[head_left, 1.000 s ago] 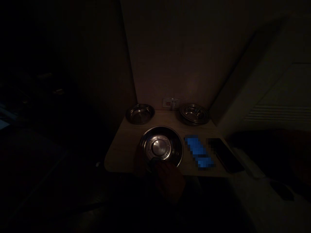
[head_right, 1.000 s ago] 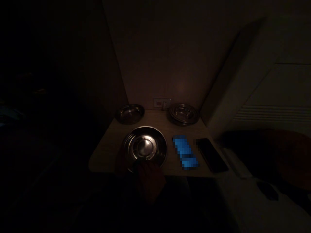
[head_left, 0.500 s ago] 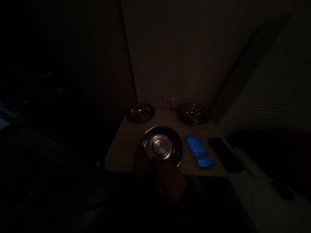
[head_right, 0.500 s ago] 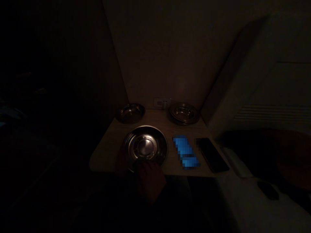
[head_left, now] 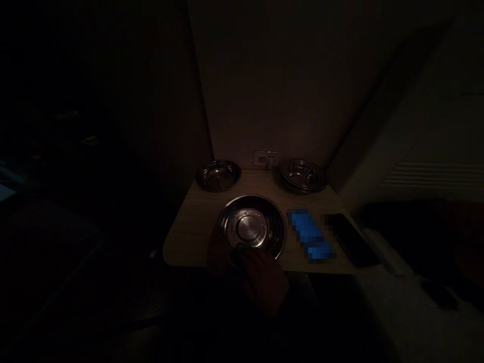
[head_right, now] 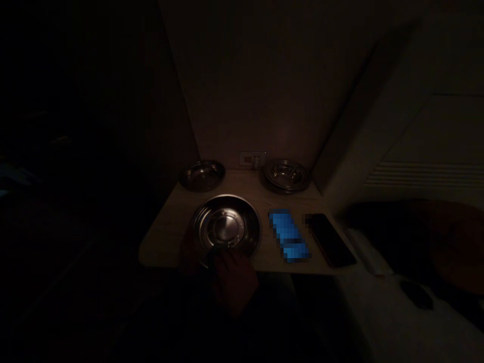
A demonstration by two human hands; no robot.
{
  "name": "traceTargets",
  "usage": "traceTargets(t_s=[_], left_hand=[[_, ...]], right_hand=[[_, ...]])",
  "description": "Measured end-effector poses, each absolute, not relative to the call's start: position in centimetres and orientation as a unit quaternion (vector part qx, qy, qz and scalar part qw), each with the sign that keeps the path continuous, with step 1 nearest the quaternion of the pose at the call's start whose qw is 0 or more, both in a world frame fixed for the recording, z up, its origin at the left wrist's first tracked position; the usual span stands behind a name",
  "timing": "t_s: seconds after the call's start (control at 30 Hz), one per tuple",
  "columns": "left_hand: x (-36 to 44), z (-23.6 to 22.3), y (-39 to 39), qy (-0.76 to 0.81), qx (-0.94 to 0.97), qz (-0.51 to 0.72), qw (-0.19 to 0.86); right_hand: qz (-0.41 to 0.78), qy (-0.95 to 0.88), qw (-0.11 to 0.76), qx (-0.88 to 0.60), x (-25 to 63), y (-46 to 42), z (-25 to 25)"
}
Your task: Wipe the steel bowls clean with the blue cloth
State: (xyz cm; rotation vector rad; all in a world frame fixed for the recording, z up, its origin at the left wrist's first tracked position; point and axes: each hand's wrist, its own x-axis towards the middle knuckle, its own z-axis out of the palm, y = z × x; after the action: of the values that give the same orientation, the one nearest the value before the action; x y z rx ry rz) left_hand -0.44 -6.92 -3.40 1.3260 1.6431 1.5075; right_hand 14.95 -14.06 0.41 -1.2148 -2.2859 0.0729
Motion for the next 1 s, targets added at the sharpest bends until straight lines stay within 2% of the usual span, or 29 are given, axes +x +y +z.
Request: traceTargets(t_s=[1.0], left_hand=[[-0.1, -5.2, -7.2, 0.625, 0.496, 0.556, 0.234]], right_hand=[[0.003, -0.847, 0.292, -0.445, 15.0, -14.1, 0.2]])
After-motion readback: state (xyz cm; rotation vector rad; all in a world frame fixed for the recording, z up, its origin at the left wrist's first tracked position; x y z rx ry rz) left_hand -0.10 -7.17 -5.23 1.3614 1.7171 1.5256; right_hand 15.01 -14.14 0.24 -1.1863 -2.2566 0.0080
